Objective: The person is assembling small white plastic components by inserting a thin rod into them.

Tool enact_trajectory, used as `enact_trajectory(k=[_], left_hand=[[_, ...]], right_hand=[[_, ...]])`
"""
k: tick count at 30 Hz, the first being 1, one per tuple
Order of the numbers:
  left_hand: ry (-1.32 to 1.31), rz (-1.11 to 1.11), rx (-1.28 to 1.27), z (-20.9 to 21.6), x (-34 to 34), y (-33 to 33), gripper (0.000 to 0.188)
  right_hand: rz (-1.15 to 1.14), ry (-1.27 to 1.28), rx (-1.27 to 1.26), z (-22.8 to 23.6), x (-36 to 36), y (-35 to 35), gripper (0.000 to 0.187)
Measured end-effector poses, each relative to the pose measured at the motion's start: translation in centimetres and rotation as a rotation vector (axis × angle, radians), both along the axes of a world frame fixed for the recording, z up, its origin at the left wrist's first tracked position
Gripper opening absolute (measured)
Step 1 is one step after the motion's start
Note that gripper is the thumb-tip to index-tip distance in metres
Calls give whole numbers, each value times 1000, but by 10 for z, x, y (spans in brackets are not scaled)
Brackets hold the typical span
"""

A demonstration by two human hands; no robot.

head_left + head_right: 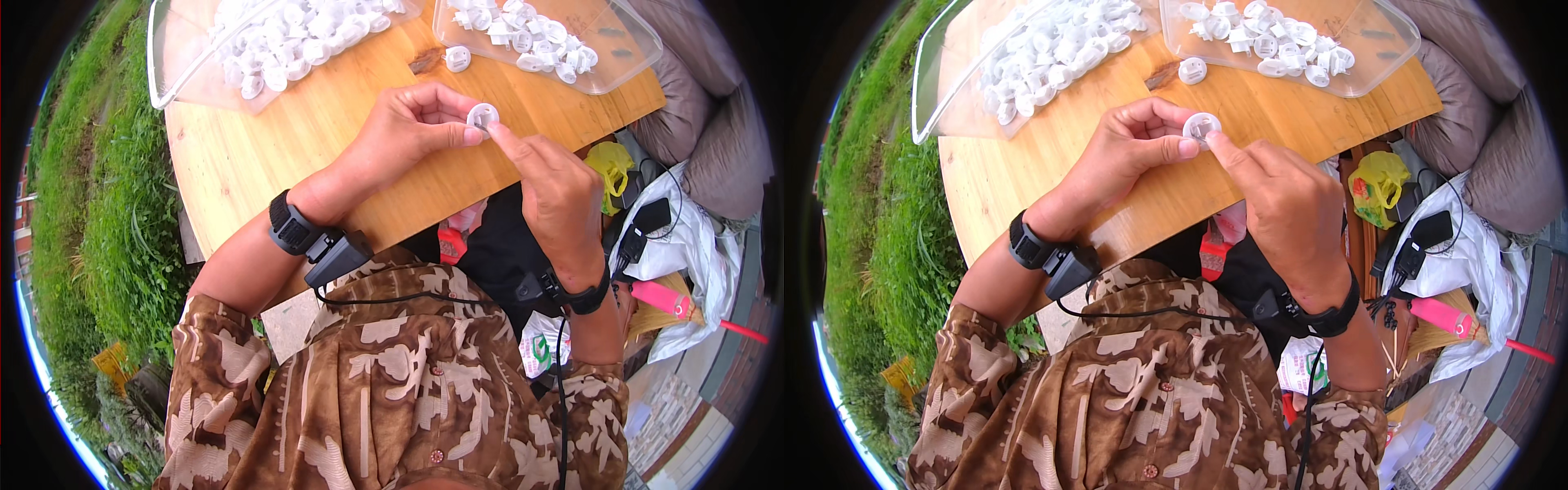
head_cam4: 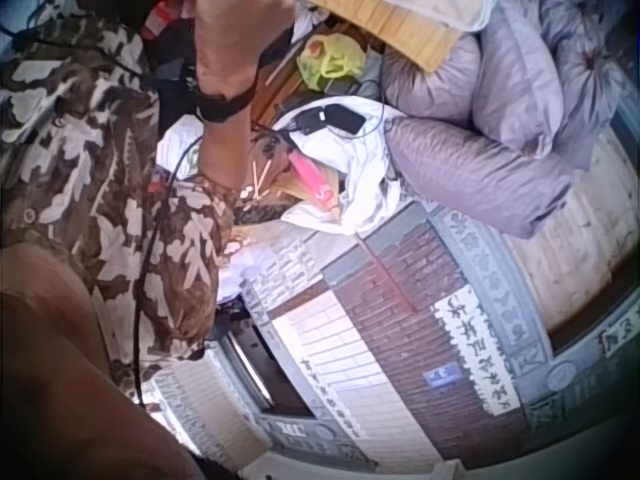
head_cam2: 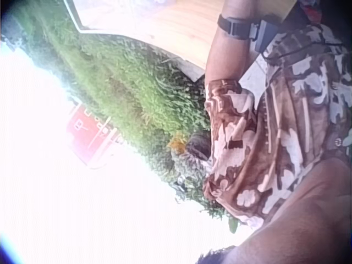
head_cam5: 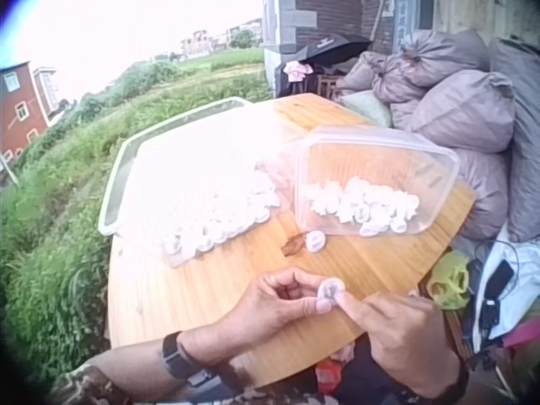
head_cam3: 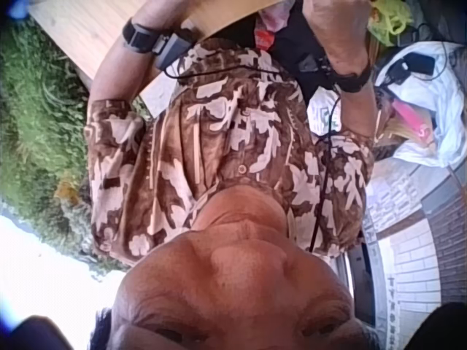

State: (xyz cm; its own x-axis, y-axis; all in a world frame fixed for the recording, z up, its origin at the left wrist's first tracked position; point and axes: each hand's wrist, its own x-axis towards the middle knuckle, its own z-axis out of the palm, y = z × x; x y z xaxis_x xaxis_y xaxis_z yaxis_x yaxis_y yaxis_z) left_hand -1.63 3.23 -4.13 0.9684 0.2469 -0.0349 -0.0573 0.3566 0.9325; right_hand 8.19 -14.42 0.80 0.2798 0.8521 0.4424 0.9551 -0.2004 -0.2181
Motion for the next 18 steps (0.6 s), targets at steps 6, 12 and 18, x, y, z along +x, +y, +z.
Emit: enact_trajectory(k=[6,12,18], left_hand=[[25,-92,-100,4,-1,4,24],[-29,-237,-26,5,1,6,26],[13,-93,-85,4,0,-5,24]], right_hand=[[-39,270,258,1,12,0,31],[-29,1194,39,-9,20,9,19],[-23,1382,168,-15,17,17,12]])
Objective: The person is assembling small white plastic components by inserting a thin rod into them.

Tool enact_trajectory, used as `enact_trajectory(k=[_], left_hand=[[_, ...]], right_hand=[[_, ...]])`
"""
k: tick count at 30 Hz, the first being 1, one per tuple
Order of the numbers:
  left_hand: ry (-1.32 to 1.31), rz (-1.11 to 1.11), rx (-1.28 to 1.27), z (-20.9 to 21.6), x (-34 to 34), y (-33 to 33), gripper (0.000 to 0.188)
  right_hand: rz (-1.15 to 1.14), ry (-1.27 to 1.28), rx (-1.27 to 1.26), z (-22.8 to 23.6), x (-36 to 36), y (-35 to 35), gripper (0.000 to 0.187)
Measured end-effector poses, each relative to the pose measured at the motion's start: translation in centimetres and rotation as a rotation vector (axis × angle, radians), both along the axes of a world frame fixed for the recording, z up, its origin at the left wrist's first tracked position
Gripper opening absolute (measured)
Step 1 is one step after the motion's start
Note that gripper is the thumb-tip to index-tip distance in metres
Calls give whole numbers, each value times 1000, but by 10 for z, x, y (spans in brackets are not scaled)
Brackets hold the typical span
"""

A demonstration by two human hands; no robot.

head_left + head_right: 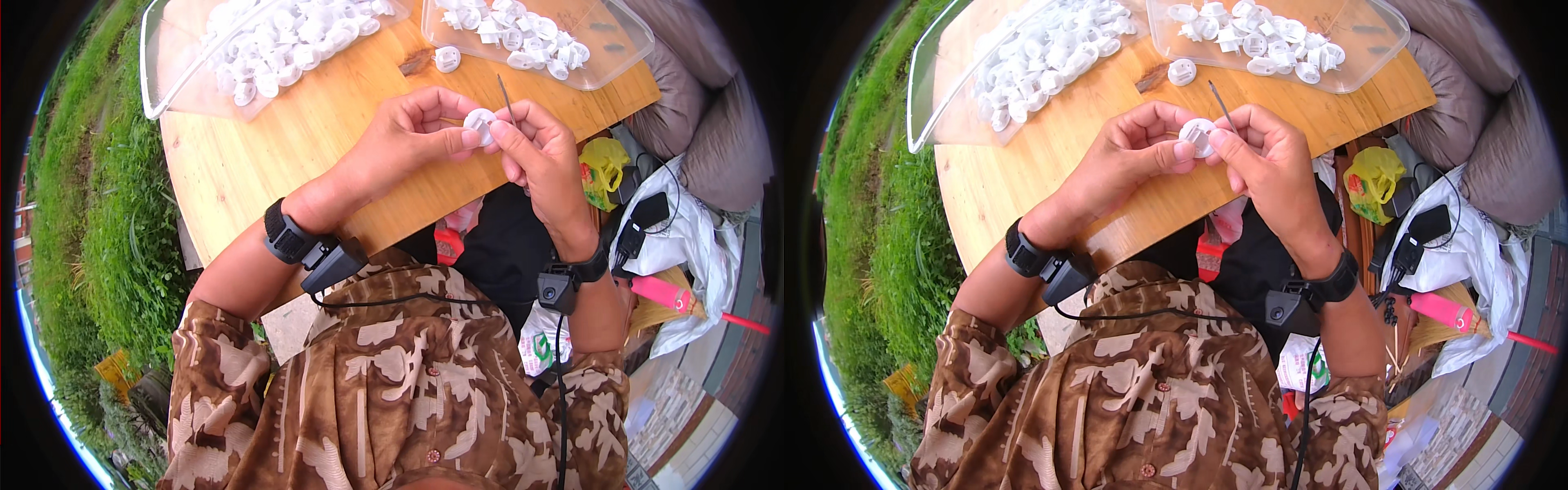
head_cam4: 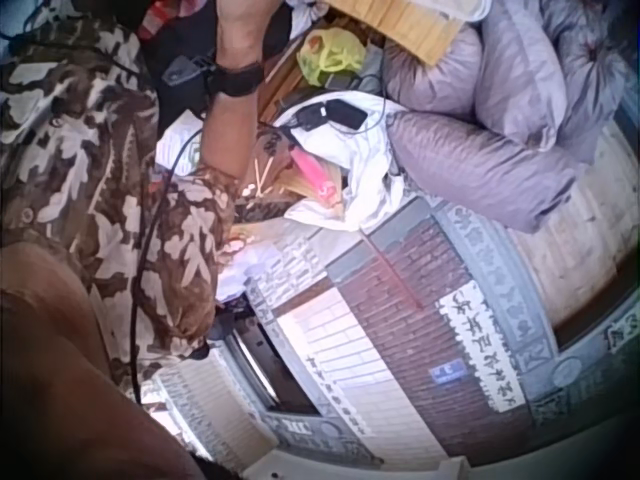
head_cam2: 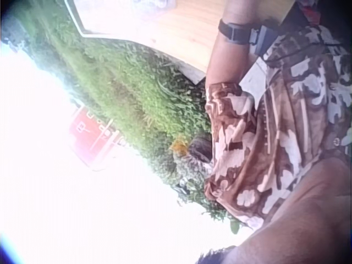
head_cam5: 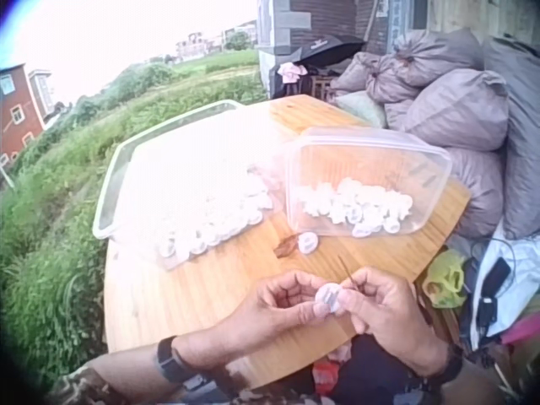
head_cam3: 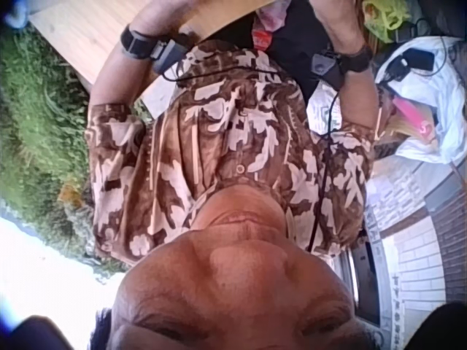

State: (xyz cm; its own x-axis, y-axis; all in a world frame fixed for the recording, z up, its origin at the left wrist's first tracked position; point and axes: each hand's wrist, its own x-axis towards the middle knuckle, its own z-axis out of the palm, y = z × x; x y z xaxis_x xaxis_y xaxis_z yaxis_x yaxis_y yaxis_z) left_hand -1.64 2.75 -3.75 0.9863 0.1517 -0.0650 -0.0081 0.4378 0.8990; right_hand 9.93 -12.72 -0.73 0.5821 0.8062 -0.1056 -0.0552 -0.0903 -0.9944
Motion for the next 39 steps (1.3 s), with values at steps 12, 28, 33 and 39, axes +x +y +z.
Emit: enact_trajectory(k=[12,28,33,39], left_hand=[[66,7,-147,-3,2,8,29],[92,-74,-153,-2,2,10,33],[64,-69,-105,-3,1,10,32],[70,-50,-96,-2,1,9,28]], right_hand=[[-15,-1014,-117,12,7,-16,24],[25,-1080,-127,11,-2,-23,32],[12,-1180,-151,14,-3,-24,36],[5,-1212,-153,17,-5,-24,38]])
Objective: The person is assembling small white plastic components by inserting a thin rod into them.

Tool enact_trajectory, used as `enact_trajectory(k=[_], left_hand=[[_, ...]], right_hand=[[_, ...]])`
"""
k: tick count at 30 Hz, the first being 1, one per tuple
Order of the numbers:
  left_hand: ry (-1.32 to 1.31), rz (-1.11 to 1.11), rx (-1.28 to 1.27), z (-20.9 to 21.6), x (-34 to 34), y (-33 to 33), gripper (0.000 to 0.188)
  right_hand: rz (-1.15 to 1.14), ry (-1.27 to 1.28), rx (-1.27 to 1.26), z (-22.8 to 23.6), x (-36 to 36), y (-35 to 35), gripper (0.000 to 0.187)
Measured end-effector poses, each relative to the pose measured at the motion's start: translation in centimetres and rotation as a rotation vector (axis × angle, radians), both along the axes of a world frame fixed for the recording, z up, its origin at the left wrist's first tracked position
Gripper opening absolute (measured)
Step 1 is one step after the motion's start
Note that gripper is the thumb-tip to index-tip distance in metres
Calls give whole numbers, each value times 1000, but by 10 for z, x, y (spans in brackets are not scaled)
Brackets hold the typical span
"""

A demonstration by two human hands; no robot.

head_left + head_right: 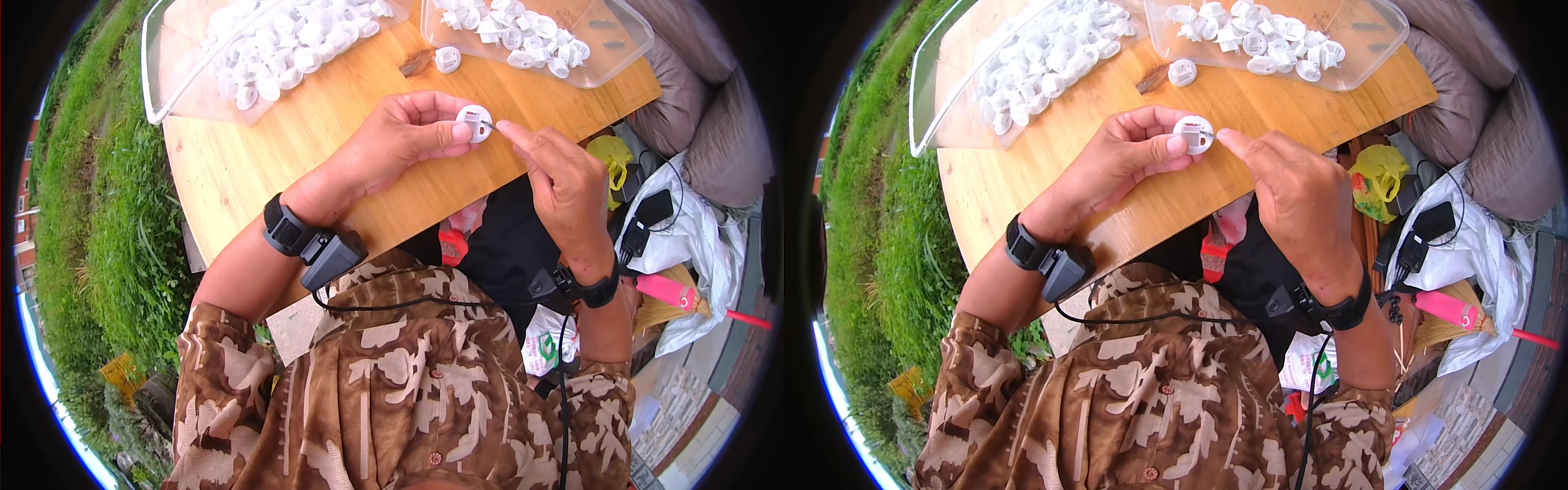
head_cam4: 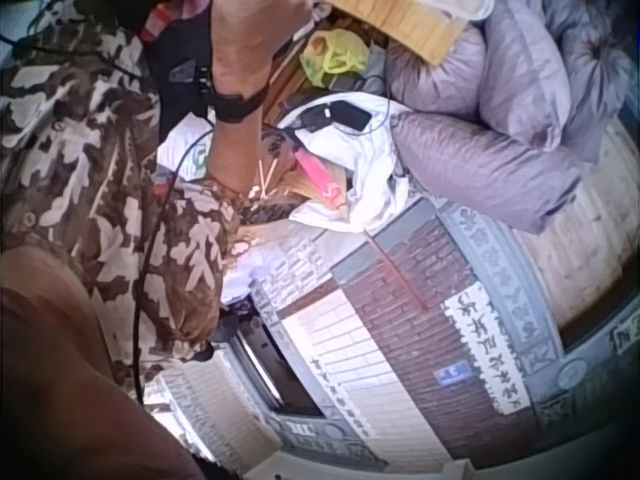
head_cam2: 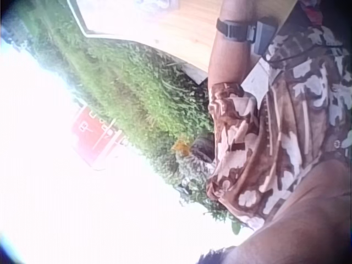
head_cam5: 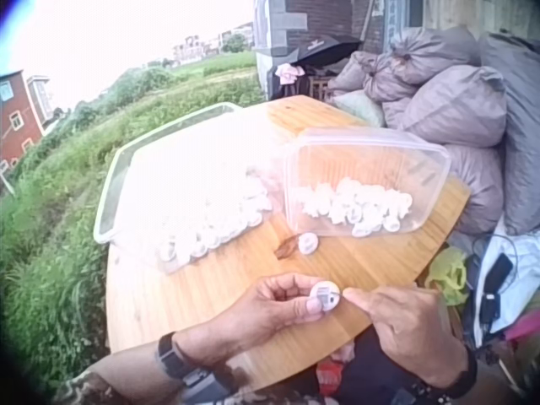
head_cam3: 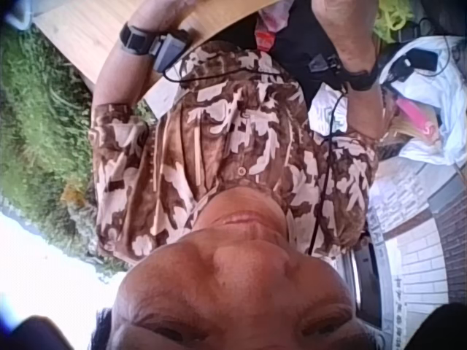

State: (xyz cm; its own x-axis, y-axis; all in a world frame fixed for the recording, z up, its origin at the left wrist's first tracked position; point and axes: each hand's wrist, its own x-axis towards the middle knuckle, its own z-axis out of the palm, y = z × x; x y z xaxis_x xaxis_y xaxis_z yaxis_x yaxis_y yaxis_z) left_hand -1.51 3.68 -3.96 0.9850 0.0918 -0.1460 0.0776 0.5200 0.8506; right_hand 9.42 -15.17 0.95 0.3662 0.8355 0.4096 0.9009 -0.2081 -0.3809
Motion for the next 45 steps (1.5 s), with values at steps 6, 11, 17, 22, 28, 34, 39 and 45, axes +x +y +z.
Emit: enact_trajectory(k=[6,11,17,22,28,34,39,45], left_hand=[[16,4,-26,0,0,-1,28],[10,24,-105,-1,0,-4,27],[-13,57,-119,-4,0,-5,26],[-3,59,-65,-3,0,-6,23],[-16,64,-58,-2,0,-5,22],[-10,75,-53,0,0,-6,24],[-5,104,-36,0,0,-7,25],[-5,148,81,-2,0,-10,25]], right_hand=[[27,-30,-2,-1,2,-1,39],[29,-145,27,-4,0,-1,40],[26,-314,-28,-4,-10,0,38],[24,-359,-53,3,-8,-2,38],[10,-358,23,2,-3,1,36],[-18,-321,-14,0,-9,2,36],[-28,-304,-43,1,-13,2,36],[-67,-337,-226,5,-24,2,42]])
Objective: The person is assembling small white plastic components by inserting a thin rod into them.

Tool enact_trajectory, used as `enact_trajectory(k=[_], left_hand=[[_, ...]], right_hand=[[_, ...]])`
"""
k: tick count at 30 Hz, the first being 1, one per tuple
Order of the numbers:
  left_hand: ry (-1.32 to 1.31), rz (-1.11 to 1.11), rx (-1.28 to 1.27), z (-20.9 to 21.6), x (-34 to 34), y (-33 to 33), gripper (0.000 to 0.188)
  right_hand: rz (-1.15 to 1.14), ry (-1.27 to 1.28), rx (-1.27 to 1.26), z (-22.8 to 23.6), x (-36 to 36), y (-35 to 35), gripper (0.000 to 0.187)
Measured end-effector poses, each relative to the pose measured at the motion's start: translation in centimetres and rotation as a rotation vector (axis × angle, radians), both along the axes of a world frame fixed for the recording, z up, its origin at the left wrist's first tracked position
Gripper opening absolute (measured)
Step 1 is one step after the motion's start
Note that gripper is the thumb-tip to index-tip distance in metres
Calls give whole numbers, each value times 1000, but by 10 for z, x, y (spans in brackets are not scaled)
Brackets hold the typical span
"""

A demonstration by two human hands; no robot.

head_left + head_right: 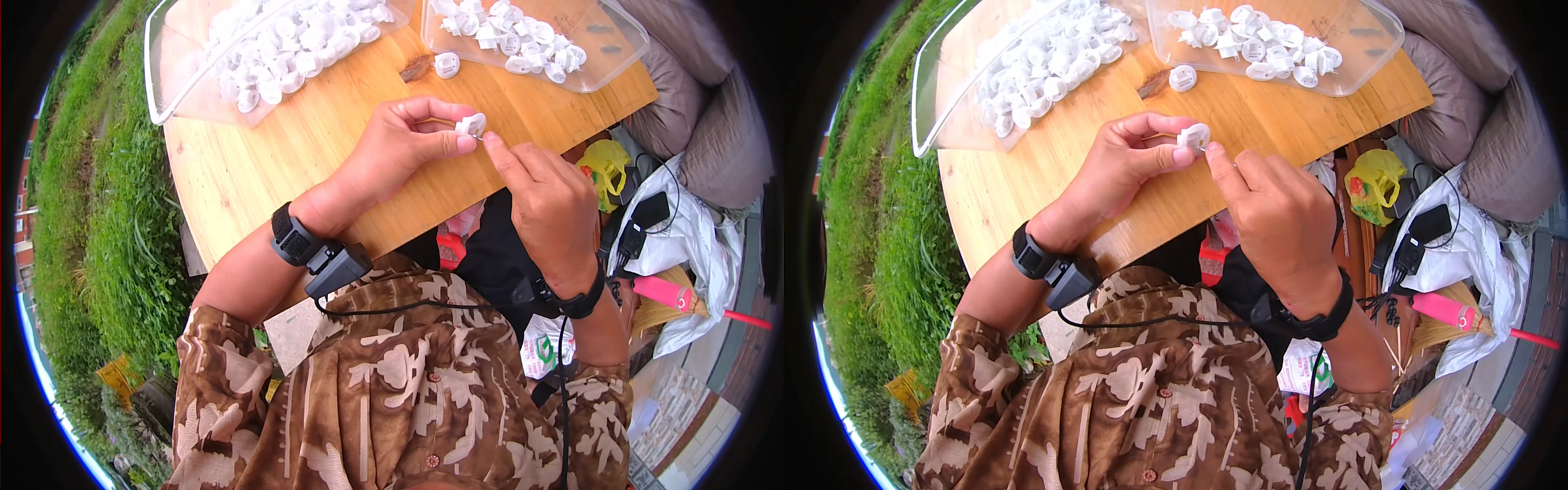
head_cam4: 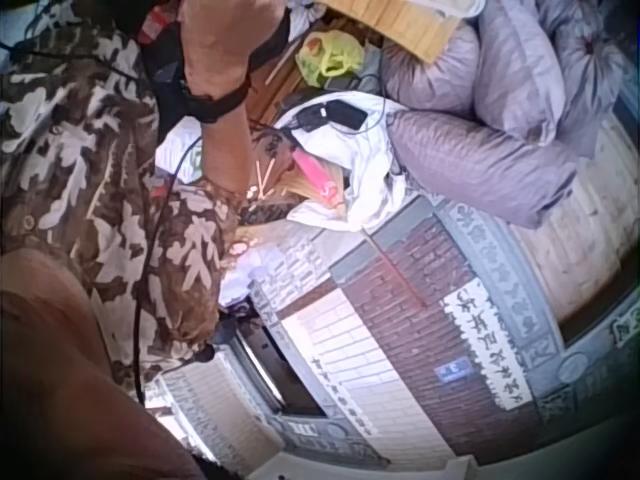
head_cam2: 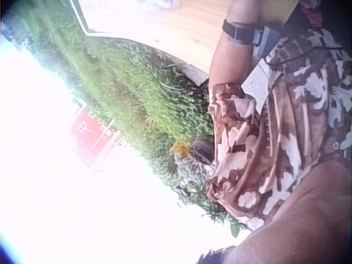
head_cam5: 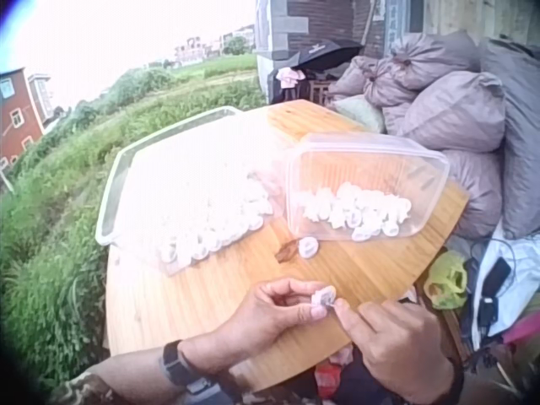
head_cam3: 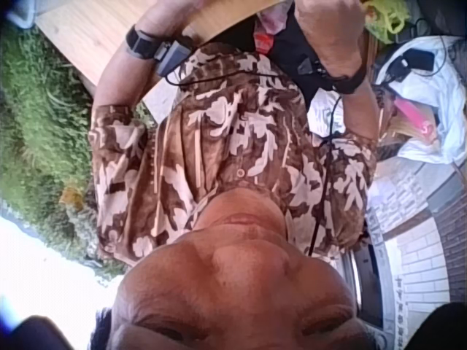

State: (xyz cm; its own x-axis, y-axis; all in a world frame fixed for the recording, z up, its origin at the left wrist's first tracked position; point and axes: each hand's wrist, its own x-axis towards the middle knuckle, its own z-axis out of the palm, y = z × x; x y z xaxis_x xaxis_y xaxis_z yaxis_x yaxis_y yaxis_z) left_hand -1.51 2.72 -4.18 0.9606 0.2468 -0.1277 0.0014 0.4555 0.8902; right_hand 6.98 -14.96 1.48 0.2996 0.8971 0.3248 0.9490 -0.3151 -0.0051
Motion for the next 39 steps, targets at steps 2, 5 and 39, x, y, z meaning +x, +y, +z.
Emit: enact_trajectory(k=[2,5,39], left_hand=[[16,3,20,0,0,0,25],[31,3,13,2,-2,-1,25],[4,-19,-103,2,1,0,26]], right_hand=[[-10,15,-21,6,-3,2,41],[22,17,30,-1,4,0,36],[-45,89,184,7,4,-1,43]])
